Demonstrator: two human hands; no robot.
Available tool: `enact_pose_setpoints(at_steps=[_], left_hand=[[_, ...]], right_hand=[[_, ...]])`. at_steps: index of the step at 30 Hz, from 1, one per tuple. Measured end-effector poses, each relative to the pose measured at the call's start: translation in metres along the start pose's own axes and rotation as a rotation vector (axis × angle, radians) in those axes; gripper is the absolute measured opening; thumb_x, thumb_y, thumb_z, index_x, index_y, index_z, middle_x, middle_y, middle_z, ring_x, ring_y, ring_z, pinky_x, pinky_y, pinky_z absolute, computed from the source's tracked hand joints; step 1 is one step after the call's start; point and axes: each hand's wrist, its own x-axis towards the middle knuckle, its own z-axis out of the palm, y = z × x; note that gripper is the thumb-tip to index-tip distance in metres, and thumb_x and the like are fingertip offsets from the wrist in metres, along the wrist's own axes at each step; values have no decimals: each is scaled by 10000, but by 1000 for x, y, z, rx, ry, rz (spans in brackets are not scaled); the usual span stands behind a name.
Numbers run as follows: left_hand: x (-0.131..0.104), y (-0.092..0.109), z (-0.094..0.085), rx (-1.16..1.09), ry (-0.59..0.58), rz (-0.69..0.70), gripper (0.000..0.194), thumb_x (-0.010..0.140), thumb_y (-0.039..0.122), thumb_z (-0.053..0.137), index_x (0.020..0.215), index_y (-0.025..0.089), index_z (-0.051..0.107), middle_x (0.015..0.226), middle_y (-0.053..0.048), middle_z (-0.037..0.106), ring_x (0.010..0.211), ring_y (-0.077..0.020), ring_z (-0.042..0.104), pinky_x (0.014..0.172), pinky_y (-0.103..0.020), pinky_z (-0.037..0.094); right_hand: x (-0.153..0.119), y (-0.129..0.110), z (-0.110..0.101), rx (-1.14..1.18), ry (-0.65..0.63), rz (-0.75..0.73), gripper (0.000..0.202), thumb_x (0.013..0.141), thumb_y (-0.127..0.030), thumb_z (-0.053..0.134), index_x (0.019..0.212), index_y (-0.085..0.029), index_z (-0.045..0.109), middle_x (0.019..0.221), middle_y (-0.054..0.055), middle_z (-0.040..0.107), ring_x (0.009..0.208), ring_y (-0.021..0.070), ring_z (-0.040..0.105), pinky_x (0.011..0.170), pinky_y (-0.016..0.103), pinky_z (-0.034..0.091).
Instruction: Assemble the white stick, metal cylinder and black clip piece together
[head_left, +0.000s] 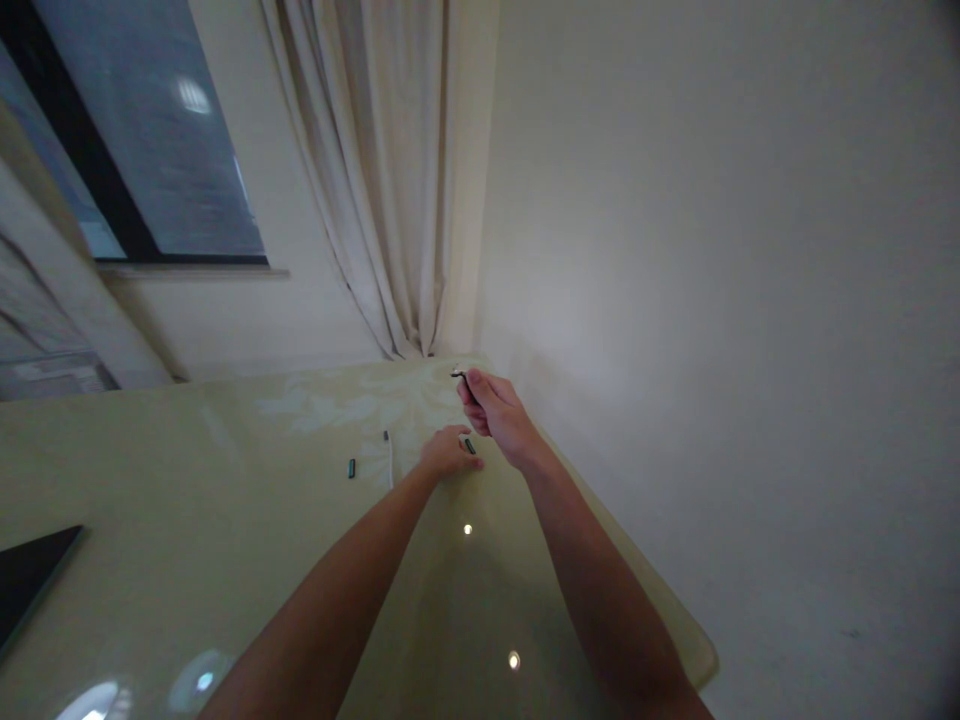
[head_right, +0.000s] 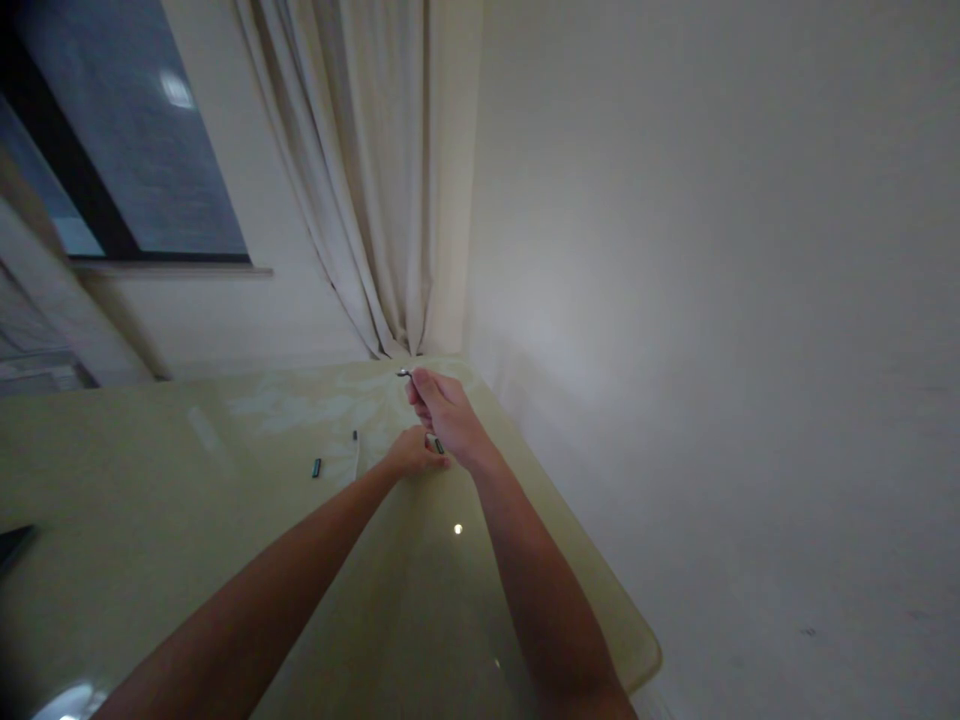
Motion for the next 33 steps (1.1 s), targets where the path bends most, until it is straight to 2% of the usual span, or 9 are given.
enact_pose_setpoints(at_steps=[2,4,7,10,12,15,26,29,33], left_hand=[[-6,-9,-13,-18,32,42,569,687,348,925,1208,187,759,908,-45,778,852,-226,724,776,-296,514],[-17,-29,-35,-30,81,68,544,774,370,844,1279,198,739,951,-51,783,847,-221,719,790,-302,516],[-44,-76,-78,-24,140,51,466,826,435,739,1230,204,762,1025,-82,788,825,-228,710,796,-327,537],[-69,-127,-114,7,171,-42,549,709,481,757,1170,184,783,1032,-124,790,833,-275,718,771,-364,561],[-80,-153,-127,16,158,-100,610,599,487,791,1123,173,796,1018,-141,795,829,-298,732,748,-371,578],[-84,-172,-128,12,125,-124,638,540,501,807,1094,183,810,1031,-137,799,823,-293,740,783,-372,591],[-81,-164,-122,-55,115,-34,456,603,526,778,920,203,830,972,-110,769,795,-278,705,775,-381,571],[-87,-138,-132,-77,179,42,489,696,574,765,1011,204,819,1009,-101,749,823,-253,681,779,-368,558],[-106,-80,-152,-161,391,436,446,841,526,797,1183,241,783,978,-45,694,759,-175,605,728,-314,532]], right_hand=[[0,1,-1,-10,2,2,599,885,-787,647,779,-214,508,589,-109,243,475,68,155,421,211,109],[0,2,-1,-20,0,6,594,892,-784,640,782,-215,509,584,-111,241,467,67,160,423,212,116],[1,6,1,-39,-16,17,589,906,-778,623,795,-207,534,578,-104,283,462,66,196,432,211,129],[3,13,6,-70,-33,16,591,924,-771,599,802,-194,565,578,-91,335,467,69,240,438,211,160],[4,19,10,-101,-48,11,592,940,-764,580,801,-188,581,573,-87,346,469,73,264,440,213,187],[4,26,14,-141,-80,15,584,963,-745,561,808,-184,599,570,-82,359,477,80,291,445,217,205],[5,40,16,-199,-107,13,563,1004,-704,530,810,-183,618,555,-75,388,489,93,303,475,239,228],[5,44,19,-260,-99,11,542,988,-683,576,800,-179,636,578,-69,397,519,97,328,503,244,244],[3,43,26,-345,-40,-29,449,925,-593,706,800,-161,693,667,-34,504,605,102,411,552,242,281]])
